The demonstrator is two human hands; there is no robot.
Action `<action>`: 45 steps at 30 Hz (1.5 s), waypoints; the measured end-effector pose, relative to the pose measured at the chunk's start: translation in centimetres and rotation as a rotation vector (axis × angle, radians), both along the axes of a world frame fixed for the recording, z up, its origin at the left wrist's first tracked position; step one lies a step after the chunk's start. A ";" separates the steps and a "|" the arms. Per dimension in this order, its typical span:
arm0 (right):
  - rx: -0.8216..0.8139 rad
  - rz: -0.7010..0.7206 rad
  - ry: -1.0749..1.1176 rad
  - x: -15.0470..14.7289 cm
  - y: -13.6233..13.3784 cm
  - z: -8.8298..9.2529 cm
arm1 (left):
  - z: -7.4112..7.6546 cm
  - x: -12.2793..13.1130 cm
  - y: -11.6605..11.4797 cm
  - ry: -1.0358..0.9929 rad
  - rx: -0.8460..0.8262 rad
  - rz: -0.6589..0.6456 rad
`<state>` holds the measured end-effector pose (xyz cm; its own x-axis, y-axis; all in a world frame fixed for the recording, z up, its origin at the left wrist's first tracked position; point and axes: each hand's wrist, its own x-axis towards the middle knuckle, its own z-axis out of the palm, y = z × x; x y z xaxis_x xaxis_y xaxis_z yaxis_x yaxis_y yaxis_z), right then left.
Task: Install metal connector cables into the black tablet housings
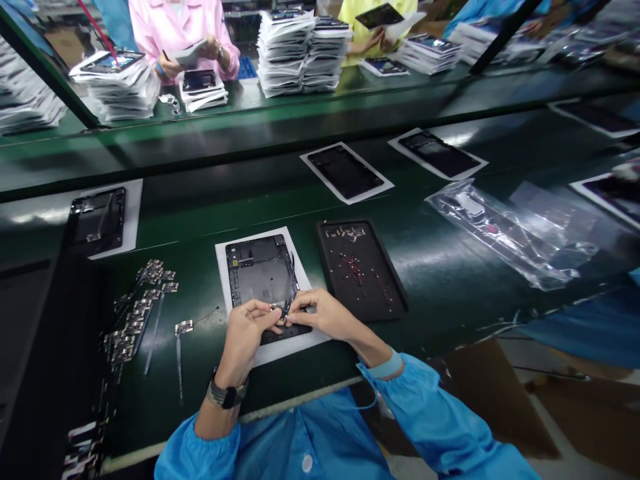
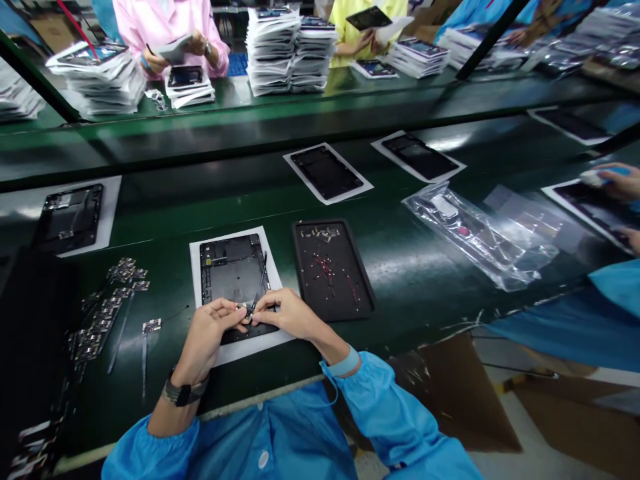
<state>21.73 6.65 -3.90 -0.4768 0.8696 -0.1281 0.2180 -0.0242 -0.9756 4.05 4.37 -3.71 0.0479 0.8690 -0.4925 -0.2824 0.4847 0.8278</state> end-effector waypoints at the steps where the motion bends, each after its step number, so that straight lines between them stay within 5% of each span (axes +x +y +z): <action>1: 0.000 0.002 0.003 0.0 0.0 0.1 | 0.1 -0.1 0.1 -0.007 -0.007 -0.008; 20: -0.018 0.014 -0.021 0.0 0.1 0.3 | 0.4 0.1 0.2 0.055 -0.026 -0.049; 23: -0.041 0.029 -0.026 0.0 0.2 0.4 | 1.7 -1.1 0.2 0.185 -0.022 -0.154; 26: -0.040 -0.026 -0.043 0.0 0.1 0.6 | 3.7 -3.0 0.8 0.535 0.078 -0.284; 30: 0.047 -0.101 -0.090 -0.2 -0.1 0.9 | 4.9 -5.1 5.1 1.140 0.330 -0.346; 33: 0.145 -0.162 -0.124 -0.3 -0.4 0.8 | 4.1 -5.6 10.5 1.348 0.428 -0.402; 38: 0.144 -0.206 -0.083 0.0 -0.5 1.0 | 3.3 -5.6 16.7 1.282 0.398 -0.572; 45: 0.136 -0.284 -0.073 0.5 -0.4 1.6 | 3.7 -5.5 19.5 1.128 0.409 -0.758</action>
<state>22.21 6.27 -2.33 -0.2065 0.9781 -0.0268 0.2909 0.0352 -0.9561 -1.47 23.85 0.01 0.3160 0.8990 -0.3034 0.8298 -0.1068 0.5478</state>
